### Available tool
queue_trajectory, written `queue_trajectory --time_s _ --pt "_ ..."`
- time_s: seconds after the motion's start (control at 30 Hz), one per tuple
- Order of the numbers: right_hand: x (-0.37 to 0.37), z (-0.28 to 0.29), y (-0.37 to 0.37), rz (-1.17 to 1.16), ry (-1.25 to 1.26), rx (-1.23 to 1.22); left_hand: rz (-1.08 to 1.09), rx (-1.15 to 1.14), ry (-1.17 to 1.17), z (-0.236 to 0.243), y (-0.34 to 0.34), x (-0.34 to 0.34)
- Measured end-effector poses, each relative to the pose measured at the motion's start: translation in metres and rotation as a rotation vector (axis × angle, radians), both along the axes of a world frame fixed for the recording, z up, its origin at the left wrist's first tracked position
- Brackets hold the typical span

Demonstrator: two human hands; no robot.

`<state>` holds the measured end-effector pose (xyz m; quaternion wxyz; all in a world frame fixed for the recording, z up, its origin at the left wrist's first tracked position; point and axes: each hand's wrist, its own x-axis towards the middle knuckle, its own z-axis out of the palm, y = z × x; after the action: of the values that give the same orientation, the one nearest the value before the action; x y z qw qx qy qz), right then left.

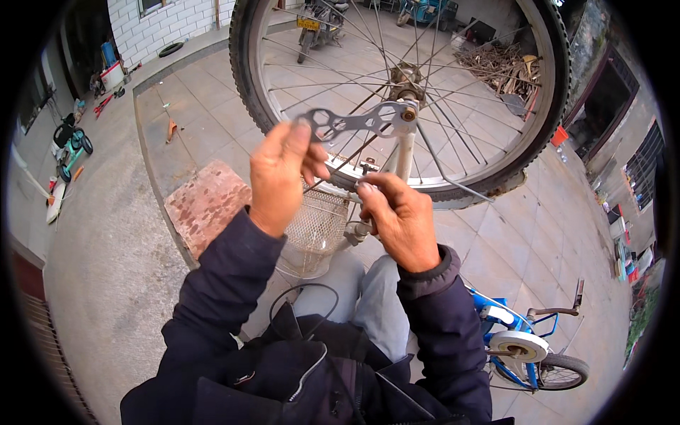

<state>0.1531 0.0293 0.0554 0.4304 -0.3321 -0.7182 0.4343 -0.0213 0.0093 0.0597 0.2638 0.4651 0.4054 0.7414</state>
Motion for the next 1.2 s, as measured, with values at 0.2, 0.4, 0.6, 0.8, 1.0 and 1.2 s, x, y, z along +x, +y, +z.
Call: queue_trajectory --time_s 0.2,0.4,0.6,0.8,1.0,1.2 --pt "0.038 -0.021 -0.003 -0.062 0.014 -0.078 0.097 0.097 0.211 0.06 0.018 -0.014" --pt "0.061 -0.017 -0.002 -0.148 0.186 -0.152 0.108 0.198 0.34 0.101 0.041 -0.001" --pt "0.077 0.011 0.011 -0.224 0.314 0.052 -0.068 0.24 0.304 0.124 0.074 0.026" --pt "0.077 0.056 0.026 -0.335 0.309 0.329 0.025 0.565 0.712 0.137 0.064 0.061" --pt "0.068 0.086 0.032 -0.321 0.395 0.532 0.342 0.862 0.932 0.119 0.082 0.084" --pt "0.074 0.076 0.03 -0.329 0.28 0.603 0.404 0.785 0.975 0.079 0.051 0.118"
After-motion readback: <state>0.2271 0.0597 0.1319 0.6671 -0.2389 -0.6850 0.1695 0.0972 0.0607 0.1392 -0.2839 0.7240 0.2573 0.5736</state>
